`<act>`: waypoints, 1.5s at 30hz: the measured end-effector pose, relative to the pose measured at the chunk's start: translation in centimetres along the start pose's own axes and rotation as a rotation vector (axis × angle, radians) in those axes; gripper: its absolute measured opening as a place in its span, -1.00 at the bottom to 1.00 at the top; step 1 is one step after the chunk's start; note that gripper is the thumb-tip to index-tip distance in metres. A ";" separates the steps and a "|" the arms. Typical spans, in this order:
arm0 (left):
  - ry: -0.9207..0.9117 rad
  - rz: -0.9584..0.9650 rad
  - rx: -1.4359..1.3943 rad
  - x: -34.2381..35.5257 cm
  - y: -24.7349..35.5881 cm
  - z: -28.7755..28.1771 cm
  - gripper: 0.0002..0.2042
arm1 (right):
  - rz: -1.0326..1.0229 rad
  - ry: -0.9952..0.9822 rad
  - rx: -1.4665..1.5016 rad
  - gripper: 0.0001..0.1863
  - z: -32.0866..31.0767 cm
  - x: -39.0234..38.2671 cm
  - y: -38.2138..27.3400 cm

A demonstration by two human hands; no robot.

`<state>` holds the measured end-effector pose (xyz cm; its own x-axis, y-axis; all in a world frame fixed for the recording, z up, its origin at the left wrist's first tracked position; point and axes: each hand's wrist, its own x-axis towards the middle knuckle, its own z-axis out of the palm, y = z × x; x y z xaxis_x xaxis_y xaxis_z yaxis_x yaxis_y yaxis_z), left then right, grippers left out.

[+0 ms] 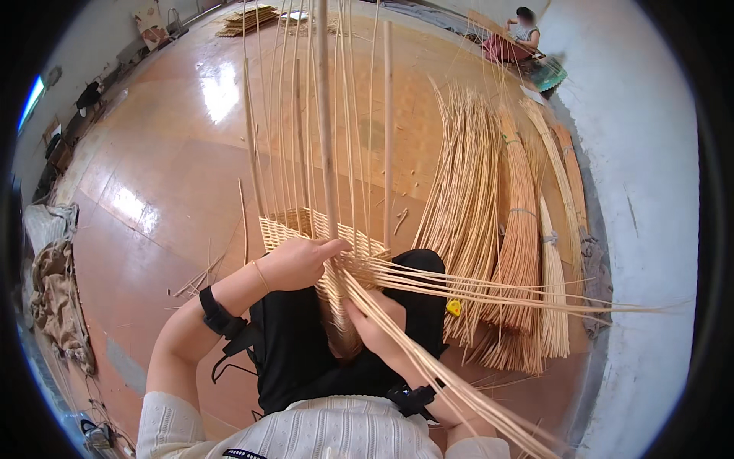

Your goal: Weaving a wicker basket by hand using thin wooden strips.

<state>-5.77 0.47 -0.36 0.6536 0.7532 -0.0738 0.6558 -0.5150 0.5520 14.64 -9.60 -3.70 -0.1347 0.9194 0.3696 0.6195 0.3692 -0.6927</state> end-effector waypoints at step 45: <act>0.732 -0.478 -0.452 -0.3 1.7 9.4 -0.31 | -0.045 -0.567 0.266 -0.31 1.0 13.6 8.0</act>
<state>-1.30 -4.49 -7.21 -0.1384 0.9874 0.0764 0.4840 0.0001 0.8751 16.98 6.00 -4.84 -0.5907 0.8041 0.0668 0.3997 0.3635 -0.8415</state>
